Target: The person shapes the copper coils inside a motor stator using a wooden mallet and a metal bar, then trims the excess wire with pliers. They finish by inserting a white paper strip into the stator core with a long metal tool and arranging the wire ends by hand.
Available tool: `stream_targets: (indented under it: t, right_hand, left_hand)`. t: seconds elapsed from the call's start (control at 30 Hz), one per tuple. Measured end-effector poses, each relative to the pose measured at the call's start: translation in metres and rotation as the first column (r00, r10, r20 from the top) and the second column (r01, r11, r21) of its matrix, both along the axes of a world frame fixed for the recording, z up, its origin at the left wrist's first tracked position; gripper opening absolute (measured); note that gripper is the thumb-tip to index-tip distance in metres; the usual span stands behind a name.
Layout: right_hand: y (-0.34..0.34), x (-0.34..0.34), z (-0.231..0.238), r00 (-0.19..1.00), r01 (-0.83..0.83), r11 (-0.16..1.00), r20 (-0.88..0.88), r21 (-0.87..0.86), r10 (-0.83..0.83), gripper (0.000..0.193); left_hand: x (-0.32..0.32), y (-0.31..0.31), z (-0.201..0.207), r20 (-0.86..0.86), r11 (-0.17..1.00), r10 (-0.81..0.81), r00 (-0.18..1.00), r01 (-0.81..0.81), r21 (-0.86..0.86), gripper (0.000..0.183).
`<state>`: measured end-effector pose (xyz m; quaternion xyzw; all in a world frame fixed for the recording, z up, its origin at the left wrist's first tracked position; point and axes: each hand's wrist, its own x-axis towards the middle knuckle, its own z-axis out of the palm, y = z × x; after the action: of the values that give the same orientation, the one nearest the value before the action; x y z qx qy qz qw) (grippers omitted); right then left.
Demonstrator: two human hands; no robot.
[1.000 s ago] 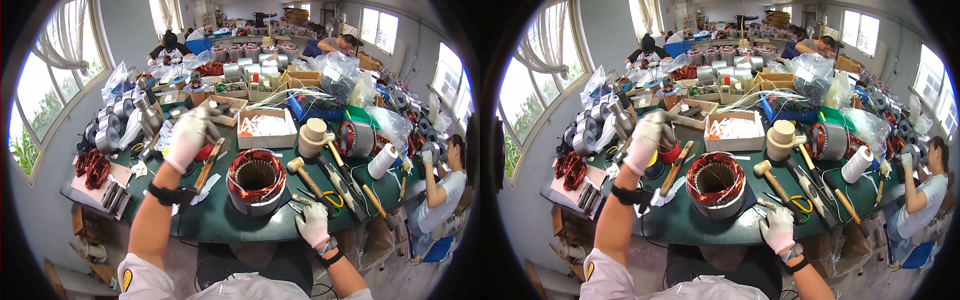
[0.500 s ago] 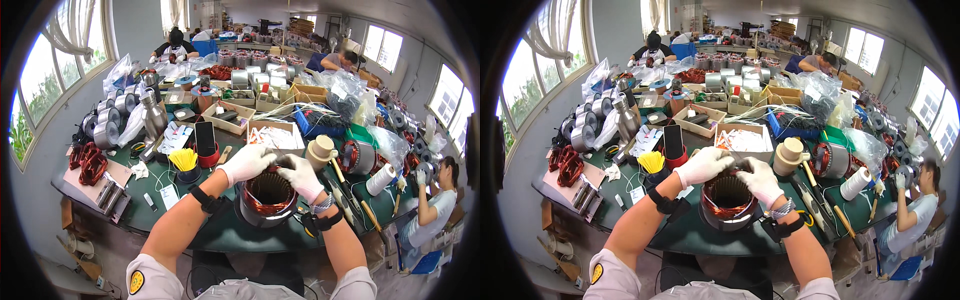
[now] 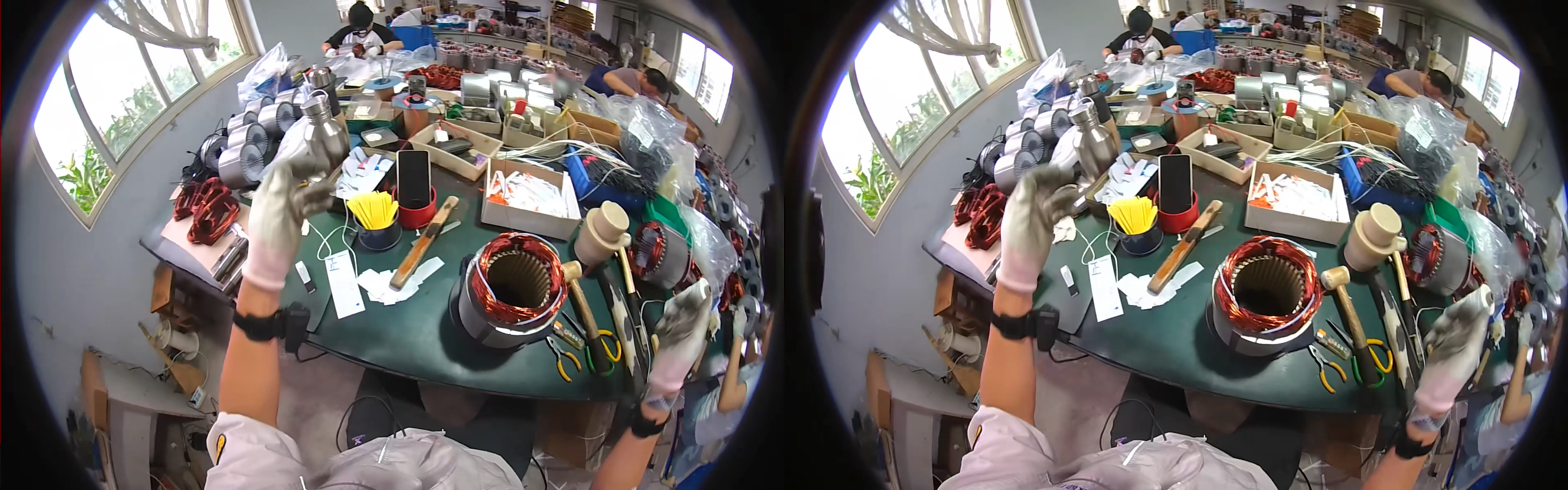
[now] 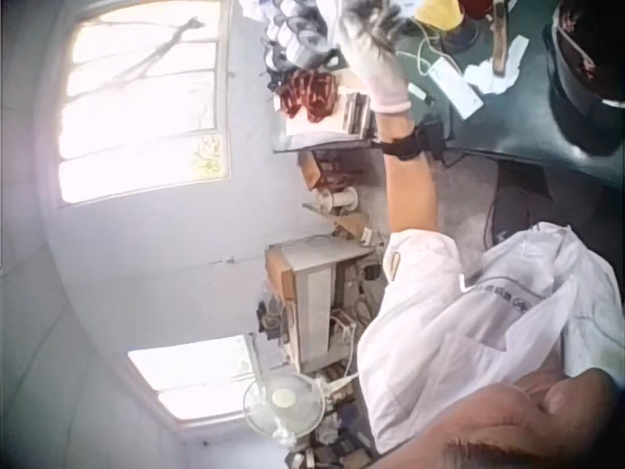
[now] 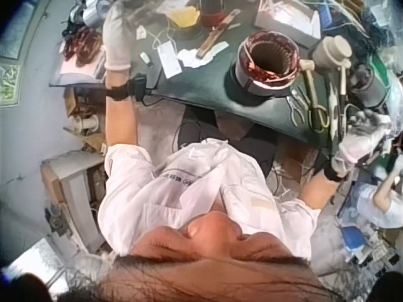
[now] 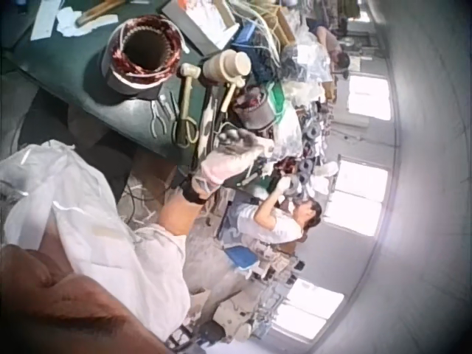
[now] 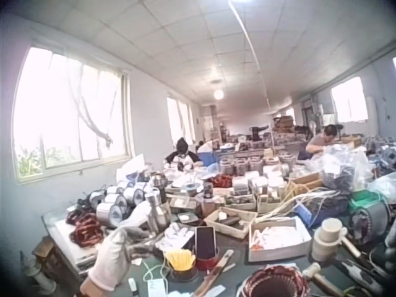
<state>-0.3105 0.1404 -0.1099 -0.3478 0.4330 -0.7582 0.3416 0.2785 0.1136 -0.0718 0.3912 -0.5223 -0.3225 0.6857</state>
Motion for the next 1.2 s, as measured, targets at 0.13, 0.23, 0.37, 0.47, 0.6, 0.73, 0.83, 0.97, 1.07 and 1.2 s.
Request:
stream_targets:
  t: [0.13,0.23,0.37,0.47,0.6,0.73,0.83,0.97,1.07,1.2]
  right_hand:
    - [0.03,0.04,-0.076,0.741,-0.119,0.896,-0.562,0.428,0.367,0.025]
    - [0.034,0.077,-0.119,0.079,-0.055,0.996,-0.994,0.071,0.075,0.033]
    - [0.03,0.089,-0.147,-0.024,-0.014,0.998,-0.998,0.056,0.055,0.049]
    - [0.031,0.089,-0.153,-0.004,0.005,0.997,-0.997,0.081,0.081,0.047]
    - [0.031,0.084,-0.159,-0.053,0.016,0.996,-0.995,0.083,0.084,0.047]
    - [0.03,0.089,-0.163,-0.044,0.091,0.992,-0.995,0.085,0.089,0.049]
    - [0.03,0.087,-0.166,-0.032,0.112,0.992,-0.998,0.055,0.059,0.05]
    - [0.032,0.083,-0.166,-0.104,0.125,0.989,-0.99,0.078,0.091,0.054]
    - [0.027,0.096,-0.16,-0.042,0.126,0.983,-0.99,0.131,0.137,0.057]
    - [0.032,0.09,-0.16,-0.032,0.15,0.984,-0.995,0.092,0.098,0.06]
  left_hand:
    - [-0.001,0.06,-0.05,0.21,0.926,0.04,0.977,-0.115,0.36,0.039]
    - [-0.015,0.089,-0.104,0.402,0.876,0.14,0.905,-0.302,0.375,0.023]
    - [-0.03,0.109,-0.166,0.656,0.845,0.319,0.684,-0.518,0.129,0.01]
    - [-0.04,0.112,-0.199,0.754,0.821,0.454,0.474,-0.552,-0.148,0.008]
    - [-0.045,0.108,-0.199,0.748,0.832,0.45,0.487,-0.533,-0.153,0.012]
    - [-0.041,0.11,-0.197,0.768,0.84,0.425,0.478,-0.525,-0.138,0.014]
    - [-0.039,0.107,-0.2,0.781,0.848,0.414,0.467,-0.511,-0.144,0.014]
    - [-0.037,0.103,-0.204,0.793,0.855,0.415,0.446,-0.489,-0.173,0.014]
    - [-0.033,0.11,-0.198,0.8,0.864,0.366,0.475,-0.493,-0.102,0.015]
    - [-0.032,0.105,-0.176,0.789,0.901,0.3,0.537,-0.43,-0.049,0.016]
